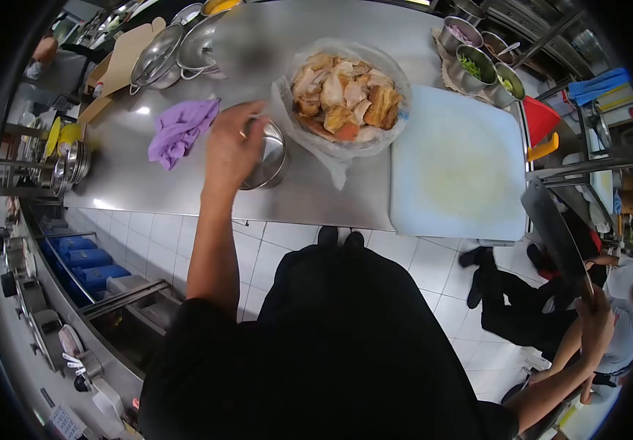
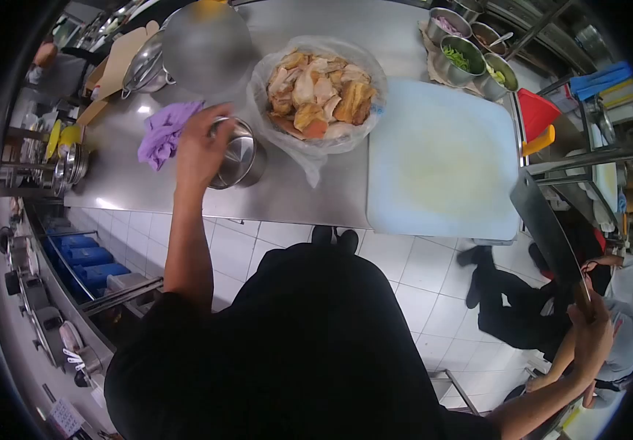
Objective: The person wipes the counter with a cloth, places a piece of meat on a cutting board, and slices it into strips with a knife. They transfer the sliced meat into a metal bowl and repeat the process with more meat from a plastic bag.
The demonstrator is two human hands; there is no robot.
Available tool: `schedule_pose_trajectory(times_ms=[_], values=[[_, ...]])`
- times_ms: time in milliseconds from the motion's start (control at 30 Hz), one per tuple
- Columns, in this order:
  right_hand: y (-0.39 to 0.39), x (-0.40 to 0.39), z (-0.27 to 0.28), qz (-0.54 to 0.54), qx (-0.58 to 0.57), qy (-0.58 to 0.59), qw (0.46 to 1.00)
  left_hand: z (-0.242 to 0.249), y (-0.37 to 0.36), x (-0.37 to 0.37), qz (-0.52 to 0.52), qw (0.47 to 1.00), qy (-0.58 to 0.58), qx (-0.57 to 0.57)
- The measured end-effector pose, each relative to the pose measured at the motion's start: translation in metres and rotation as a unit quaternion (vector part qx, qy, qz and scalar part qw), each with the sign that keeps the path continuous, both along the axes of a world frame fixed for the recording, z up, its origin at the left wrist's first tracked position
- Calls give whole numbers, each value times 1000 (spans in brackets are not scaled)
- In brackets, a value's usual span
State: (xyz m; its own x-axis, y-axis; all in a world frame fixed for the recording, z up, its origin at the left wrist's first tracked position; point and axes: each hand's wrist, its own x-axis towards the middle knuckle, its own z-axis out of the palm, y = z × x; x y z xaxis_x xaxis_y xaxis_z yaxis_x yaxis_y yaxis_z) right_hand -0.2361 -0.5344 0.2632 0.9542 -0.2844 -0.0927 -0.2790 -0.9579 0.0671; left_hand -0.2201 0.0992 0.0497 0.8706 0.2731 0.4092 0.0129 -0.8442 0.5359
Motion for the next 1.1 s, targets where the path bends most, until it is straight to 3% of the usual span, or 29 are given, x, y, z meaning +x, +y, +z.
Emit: schedule_pose_trajectory(times_ms=[67,167,233,300,367,433,467,567,667,767,867,967,1100], values=[[-3,-8,-24,7,111,-65,992,4,-21,18,-113,992,47,41],[27,0,-72,84,189,-156,966,-7,-56,37,-143,978,61,140],[32,13,-129,96,310,-239,915,-15,-75,45,-111,980,88,139],[34,30,-186,48,218,-254,941,-22,-82,48,-88,980,99,150],[50,43,-221,42,210,-186,959,-28,-86,54,-79,978,96,168],[53,52,-239,123,131,-89,980,-24,-88,56,-81,983,95,135],[40,60,-255,86,171,8,981,-23,-87,54,-81,985,96,120],[49,66,-239,37,276,31,960,-16,-75,57,-19,991,134,-13],[26,85,-244,103,266,31,958,-14,-56,58,28,967,179,-181],[7,103,-244,191,271,26,943,-2,-67,57,47,936,208,-279],[-1,120,-251,246,295,28,923,10,-93,53,83,935,202,-279],[3,127,-241,248,330,58,909,-28,-85,51,94,965,153,-190],[11,134,-234,254,339,87,901,-36,-101,48,121,965,68,-224]])
